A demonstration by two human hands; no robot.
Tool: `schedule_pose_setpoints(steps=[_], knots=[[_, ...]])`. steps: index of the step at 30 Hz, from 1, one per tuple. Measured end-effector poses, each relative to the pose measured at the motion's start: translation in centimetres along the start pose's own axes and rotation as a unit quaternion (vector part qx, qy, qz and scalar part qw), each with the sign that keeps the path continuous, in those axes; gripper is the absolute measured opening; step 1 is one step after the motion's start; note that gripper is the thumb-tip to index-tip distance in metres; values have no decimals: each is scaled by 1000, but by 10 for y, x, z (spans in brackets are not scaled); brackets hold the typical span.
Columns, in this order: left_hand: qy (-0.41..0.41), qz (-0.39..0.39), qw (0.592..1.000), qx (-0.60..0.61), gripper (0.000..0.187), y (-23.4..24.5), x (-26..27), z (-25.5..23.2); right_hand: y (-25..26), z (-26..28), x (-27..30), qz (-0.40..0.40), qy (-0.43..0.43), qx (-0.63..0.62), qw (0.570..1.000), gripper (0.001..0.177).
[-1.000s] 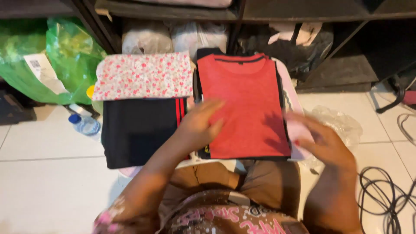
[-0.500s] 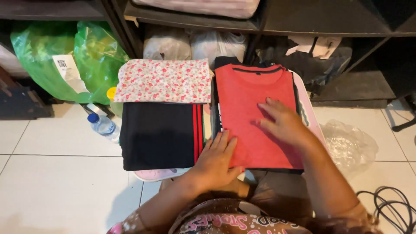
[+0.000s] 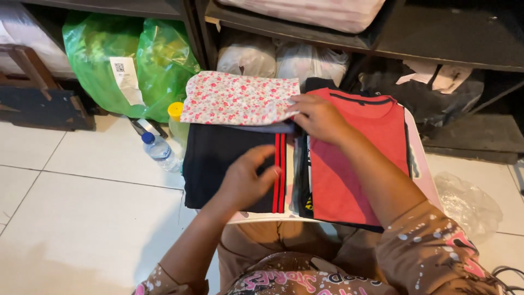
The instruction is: The person folds various t-shirts and tops by hand on a small pink table. They handle items one by one, smoothing them out and stacking them neatly on the table surface.
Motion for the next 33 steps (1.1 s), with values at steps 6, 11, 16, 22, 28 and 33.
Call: schedule_pose_setpoints(steps=[6,11,16,22,28,33], knots=[[134,-215,963,92,39,45,-14,17,50,27,21,52,3,-231,972,18],[40,-304,952,-13,24,73,-21,13,46,5,36,132,-23,-271,953,23],[-10,-235,970,-66,28,58,-54,30,8,-21,8,95,-196,-25,976,35],[-55,-49,981,-177,67,47,-97,19,-2,-5,5,49,-222,-74,971,22],[-159,107,929,-316,57,94,-140,-19,121,47,61,-40,-153,-351,923,21],[-287,11,863,-415,21,157,-139,-114,224,11,143,-124,-107,-469,868,35]])
Point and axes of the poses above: each hand's wrist, its own x-axis away from the middle knuckle, its own y-axis out of the back of the hand, z = x × y, the point moved 4 cm from there along -x, towards the middle knuckle, and after that the axes turned 12 degrees about -y, right-handed, at the moved point
